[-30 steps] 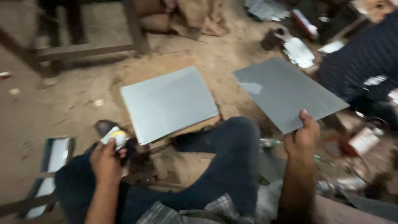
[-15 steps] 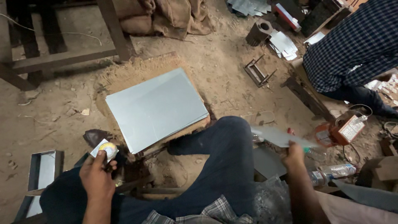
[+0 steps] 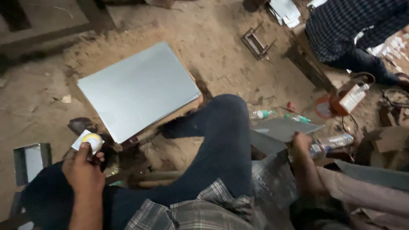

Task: The person sits on the floor and applies adhesive tape to the edges of rectangular metal sheets. They hold the sheets on their lap, tear off pieces of tape, and smooth them down along the seams.

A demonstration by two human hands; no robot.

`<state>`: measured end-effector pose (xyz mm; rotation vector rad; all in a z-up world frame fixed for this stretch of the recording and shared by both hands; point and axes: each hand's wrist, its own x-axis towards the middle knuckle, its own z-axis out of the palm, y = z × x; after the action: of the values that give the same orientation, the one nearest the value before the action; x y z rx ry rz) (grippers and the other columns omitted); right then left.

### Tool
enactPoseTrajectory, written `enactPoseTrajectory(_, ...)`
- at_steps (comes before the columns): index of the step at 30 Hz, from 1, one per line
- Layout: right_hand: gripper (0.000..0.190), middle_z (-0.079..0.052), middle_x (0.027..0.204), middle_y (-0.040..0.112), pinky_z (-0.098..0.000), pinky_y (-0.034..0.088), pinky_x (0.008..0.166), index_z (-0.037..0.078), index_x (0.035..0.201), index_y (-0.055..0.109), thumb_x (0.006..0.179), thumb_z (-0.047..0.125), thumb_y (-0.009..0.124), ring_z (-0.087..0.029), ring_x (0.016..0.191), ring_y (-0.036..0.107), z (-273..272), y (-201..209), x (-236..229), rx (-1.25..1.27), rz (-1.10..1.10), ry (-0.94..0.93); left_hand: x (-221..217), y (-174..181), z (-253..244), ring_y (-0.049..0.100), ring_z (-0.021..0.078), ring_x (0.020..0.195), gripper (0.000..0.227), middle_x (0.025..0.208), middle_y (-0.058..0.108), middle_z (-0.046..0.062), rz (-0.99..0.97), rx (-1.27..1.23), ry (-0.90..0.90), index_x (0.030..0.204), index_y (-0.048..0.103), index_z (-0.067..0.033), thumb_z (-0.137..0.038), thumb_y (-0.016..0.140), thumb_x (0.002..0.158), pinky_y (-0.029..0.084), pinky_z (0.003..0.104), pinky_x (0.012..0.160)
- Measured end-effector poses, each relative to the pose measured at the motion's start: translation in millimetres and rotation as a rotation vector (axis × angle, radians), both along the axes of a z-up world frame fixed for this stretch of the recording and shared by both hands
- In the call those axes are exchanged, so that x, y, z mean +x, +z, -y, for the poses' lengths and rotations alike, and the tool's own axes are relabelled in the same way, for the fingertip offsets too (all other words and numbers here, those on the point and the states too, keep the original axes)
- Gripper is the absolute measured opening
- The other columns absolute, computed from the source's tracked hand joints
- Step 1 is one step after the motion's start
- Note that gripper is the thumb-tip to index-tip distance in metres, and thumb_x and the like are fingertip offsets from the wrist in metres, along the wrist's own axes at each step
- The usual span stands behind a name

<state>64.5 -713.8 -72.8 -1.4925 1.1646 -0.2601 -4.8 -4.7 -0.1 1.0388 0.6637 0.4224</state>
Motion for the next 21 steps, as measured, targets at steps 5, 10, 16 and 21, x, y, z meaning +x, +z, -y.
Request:
enactPoseTrajectory(5,0.023,-0.014,0.096,0.065,-0.0458,0.054,0.074,0.001,0.109,0.061,0.098,0.021,0.057,-0.027,0.084,0.065,7.3,-8.6,-8.5,-0.133,-0.142,-0.072,1.5,5.5,3.1,0.058,0.0157,0.068,0.02,0.093,0.065,0.009,-0.001,-0.039,-0.03,0.121,0.065,0.0041,-0.011,0.063,0.107,0.048,0.028,0.06)
enactPoseTrajectory(10,0.026,-0.014,0.101,0.065,-0.0459,0.053,0.079,0.001,0.112,0.059,0.098,0.023,0.056,-0.027,0.089,0.064,-2.4,-16.5,-27.6,-0.158,-0.246,-0.139,-1.9,-0.1,1.3,0.062,0.0153,0.068,0.02,0.096,0.07,0.008,-0.115,-0.037,0.037,0.119,0.064,0.0017,-0.01,0.066,0.103,0.05,0.027,0.059)
enactPoseTrajectory(16,0.029,-0.014,0.107,0.065,-0.046,0.052,0.085,0.002,0.117,0.058,0.099,0.025,0.055,-0.027,0.096,0.064,-10.6,-13.9,-31.3,-0.085,-0.259,-0.187,-3.6,-17.2,-4.6,0.058,0.0161,0.071,0.02,0.094,0.062,0.008,-0.017,-0.025,0.02,0.122,0.063,0.0054,-0.009,0.068,0.108,0.053,0.03,0.065)
enactPoseTrajectory(21,0.032,-0.014,0.112,0.065,-0.046,0.051,0.09,0.002,0.12,0.057,0.099,0.026,0.054,-0.027,0.101,0.064,-4.4,-13.0,-30.6,-0.007,-0.139,-0.188,-1.8,-14.9,0.8,0.06,0.0163,0.07,0.023,0.092,0.061,0.007,-0.119,0.005,0.032,0.12,0.064,0.0049,-0.013,0.068,0.106,0.052,0.028,0.065)
